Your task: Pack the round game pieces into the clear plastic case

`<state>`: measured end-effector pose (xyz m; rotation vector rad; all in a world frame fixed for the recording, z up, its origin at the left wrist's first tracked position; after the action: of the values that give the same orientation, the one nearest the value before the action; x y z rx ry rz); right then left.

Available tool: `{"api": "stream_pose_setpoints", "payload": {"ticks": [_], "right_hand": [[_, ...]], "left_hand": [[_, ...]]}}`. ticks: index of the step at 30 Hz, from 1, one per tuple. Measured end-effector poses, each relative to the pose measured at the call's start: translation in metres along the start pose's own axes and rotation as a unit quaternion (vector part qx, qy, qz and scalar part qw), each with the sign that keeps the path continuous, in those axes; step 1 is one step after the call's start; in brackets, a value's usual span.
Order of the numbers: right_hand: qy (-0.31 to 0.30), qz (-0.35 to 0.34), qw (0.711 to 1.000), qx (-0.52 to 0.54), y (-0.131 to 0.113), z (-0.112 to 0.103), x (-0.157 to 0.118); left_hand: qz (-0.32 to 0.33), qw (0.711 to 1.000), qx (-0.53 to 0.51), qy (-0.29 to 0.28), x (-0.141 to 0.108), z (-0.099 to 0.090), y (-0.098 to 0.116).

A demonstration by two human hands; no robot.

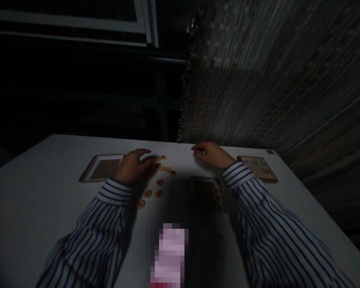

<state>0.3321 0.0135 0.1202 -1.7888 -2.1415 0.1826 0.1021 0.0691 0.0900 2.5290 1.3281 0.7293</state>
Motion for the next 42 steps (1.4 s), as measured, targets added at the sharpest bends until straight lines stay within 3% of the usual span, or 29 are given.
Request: {"api": "stream_pose_setpoints", "payload": {"ticks": [12, 34, 42], "right_hand": [[-0.023, -0.025, 0.999, 0.009, -0.018, 0.019, 0.035], [-0.048, -0.038, 0.998, -0.009, -0.016, 0.036, 0.054], [-0.082, -0.047, 0.995, -0.026, -0.030, 0.061, 0.070]], "left_hand": [[-0.004, 1.000, 0.005, -0.008, 0.000, 0.004, -0.001], [-0.024, 0.999, 0.011, -0.044, -0.001, 0.012, -0.011], [-0.020, 0.999, 0.013, -0.047, -0.001, 0.017, -0.016]]}}
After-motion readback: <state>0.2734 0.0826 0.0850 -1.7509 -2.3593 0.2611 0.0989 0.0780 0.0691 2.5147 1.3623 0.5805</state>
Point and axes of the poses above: each hand's wrist, its own x-axis towards the middle knuckle, its own z-axis out of the palm, y = z × x, the point moved 7 cm from there along x, towards the middle knuckle, and after that the axes turned 1 degree about z, right-handed, at the moved point
